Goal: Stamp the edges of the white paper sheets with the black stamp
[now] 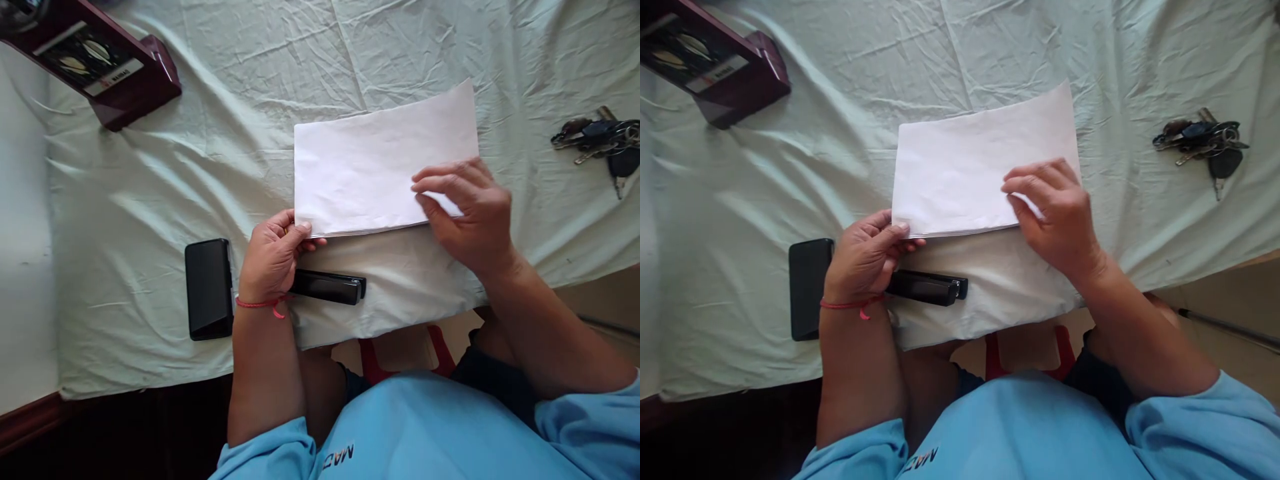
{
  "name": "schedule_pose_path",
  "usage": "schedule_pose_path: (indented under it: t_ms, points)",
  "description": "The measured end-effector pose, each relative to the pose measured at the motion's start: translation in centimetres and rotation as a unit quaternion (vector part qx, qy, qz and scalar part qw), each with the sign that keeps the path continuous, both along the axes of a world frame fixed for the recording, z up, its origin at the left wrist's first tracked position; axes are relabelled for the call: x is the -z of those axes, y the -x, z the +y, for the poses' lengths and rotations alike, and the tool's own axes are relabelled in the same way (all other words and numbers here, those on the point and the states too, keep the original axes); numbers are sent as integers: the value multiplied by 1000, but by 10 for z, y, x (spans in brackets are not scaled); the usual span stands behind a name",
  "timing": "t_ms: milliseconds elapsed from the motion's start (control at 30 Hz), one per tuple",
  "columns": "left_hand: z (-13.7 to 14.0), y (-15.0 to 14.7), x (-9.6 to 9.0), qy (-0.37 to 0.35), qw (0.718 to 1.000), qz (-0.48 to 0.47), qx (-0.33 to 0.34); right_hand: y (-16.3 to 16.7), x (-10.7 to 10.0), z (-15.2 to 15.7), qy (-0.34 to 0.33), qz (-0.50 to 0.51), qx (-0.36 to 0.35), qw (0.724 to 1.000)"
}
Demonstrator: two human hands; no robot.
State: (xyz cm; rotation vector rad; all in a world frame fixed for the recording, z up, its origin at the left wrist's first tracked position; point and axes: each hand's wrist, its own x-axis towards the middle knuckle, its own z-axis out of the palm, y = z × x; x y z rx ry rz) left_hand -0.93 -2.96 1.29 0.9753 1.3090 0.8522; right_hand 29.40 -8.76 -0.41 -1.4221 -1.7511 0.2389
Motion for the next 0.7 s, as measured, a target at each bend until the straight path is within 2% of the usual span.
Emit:
schedule_pose_path:
  t_ms: [67,167,333,700]
  points:
    - [-1,0,-1,-2,1000,-3,9,10,7,-1,1,1,-66,998]
    - [-1,0,-1,3,1000,-4,16,21,17,-1,-1,1,-108,994]
    - [-3,-1,-3,13,1000,-4,28,29,27,2,2,-9,-120,993]
    - [-6,-7,-7,31,996,-37,76,32,29,5,-2,-27,-128,991]
